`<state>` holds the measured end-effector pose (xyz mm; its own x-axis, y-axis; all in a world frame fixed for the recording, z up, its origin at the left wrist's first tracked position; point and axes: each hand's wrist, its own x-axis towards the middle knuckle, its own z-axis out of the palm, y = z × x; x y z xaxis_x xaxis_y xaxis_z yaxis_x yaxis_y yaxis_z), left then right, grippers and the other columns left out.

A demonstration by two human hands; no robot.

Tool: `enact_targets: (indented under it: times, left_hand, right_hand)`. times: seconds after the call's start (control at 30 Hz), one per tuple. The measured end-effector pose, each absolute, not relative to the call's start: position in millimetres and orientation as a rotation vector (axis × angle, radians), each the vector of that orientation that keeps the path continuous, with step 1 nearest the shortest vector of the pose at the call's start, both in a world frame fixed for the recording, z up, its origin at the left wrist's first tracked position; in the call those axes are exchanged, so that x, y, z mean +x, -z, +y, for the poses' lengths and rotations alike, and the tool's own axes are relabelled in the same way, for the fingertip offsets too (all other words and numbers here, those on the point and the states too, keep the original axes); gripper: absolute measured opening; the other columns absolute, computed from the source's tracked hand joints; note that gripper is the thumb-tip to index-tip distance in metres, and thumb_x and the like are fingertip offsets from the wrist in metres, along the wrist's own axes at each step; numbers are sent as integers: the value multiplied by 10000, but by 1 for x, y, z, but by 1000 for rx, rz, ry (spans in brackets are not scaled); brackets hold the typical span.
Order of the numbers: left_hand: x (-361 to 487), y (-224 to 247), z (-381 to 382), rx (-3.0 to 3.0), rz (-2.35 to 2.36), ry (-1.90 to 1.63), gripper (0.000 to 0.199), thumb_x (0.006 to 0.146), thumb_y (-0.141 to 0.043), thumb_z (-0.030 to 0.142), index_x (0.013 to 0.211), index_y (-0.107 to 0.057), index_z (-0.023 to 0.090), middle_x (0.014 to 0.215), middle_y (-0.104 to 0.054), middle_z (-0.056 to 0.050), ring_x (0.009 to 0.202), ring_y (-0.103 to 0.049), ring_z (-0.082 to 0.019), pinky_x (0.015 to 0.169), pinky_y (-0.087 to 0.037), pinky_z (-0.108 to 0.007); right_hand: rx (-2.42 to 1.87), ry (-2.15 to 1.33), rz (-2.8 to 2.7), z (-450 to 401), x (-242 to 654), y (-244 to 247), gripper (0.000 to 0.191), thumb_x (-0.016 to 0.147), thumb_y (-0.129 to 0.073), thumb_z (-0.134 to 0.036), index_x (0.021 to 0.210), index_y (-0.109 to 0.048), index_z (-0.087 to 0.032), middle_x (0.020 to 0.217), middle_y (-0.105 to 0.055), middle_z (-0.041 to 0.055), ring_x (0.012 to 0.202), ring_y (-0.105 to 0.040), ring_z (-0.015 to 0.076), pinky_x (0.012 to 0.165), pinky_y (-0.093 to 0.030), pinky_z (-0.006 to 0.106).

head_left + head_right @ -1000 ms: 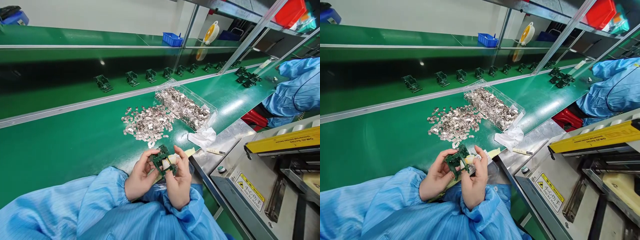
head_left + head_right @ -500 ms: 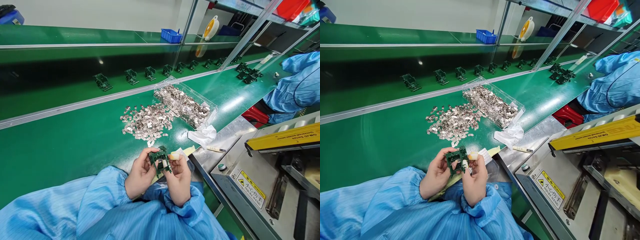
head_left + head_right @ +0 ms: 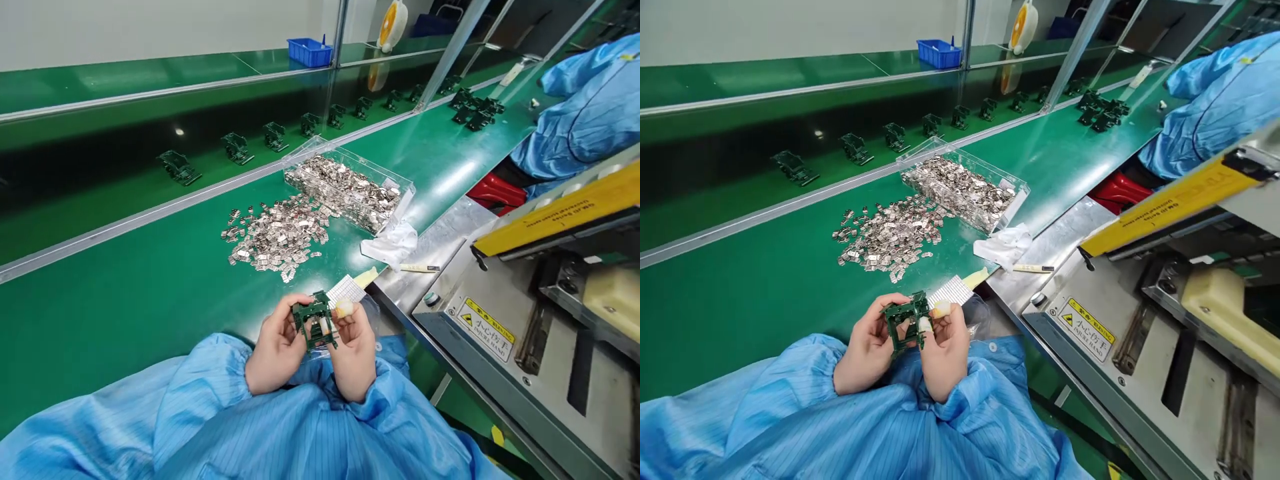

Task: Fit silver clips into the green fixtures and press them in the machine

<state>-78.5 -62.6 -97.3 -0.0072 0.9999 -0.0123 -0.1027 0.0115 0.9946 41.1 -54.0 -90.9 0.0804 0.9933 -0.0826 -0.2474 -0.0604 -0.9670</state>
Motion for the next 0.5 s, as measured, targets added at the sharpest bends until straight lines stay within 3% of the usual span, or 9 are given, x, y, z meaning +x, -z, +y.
enact_targets:
  times: [0.17, 0.27, 0.37, 0.5]
  left_hand:
    - [-76, 96, -64, 1140, 1150, -1226, 275, 858, -644, 286, 1106, -547, 218, 903, -625, -11, 738, -605, -122, 647, -534, -217]
    - [-74, 93, -53, 1082, 1131, -1310, 319, 845, -671, 320, 1113, -528, 221, 907, -627, -11, 774, -620, -126, 692, -547, -226]
    - [-66, 93, -35, 1061, 1078, -1382, 349, 820, -697, 345, 1088, -522, 206, 878, -625, -8, 819, -632, -138, 777, -543, -251]
    - [-49, 103, -15, 1100, 1082, -1381, 389, 839, -670, 322, 1161, -492, 198, 890, -618, -15, 802, -618, -132, 770, -518, -246]
  right_hand:
    - [-1132, -1186, -979, -60, 61, 97, 155, 803, -671, -306, 872, -562, -218, 756, -630, -7, 665, -602, 140, 609, -516, 235]
    - [-1259, -1079, -986, -65, 84, 114, 244, 858, -610, -435, 930, -598, -202, 819, -677, 39, 674, -615, 165, 623, -523, 281]
    - [-1358, -1122, -1057, -65, 99, 133, 335, 819, -632, -518, 834, -635, -184, 723, -674, 45, 615, -596, 176, 558, -495, 285]
    - [-1355, -1177, -1129, -51, 93, 147, 371, 773, -664, -549, 724, -632, -182, 625, -626, 16, 585, -570, 166, 548, -470, 273]
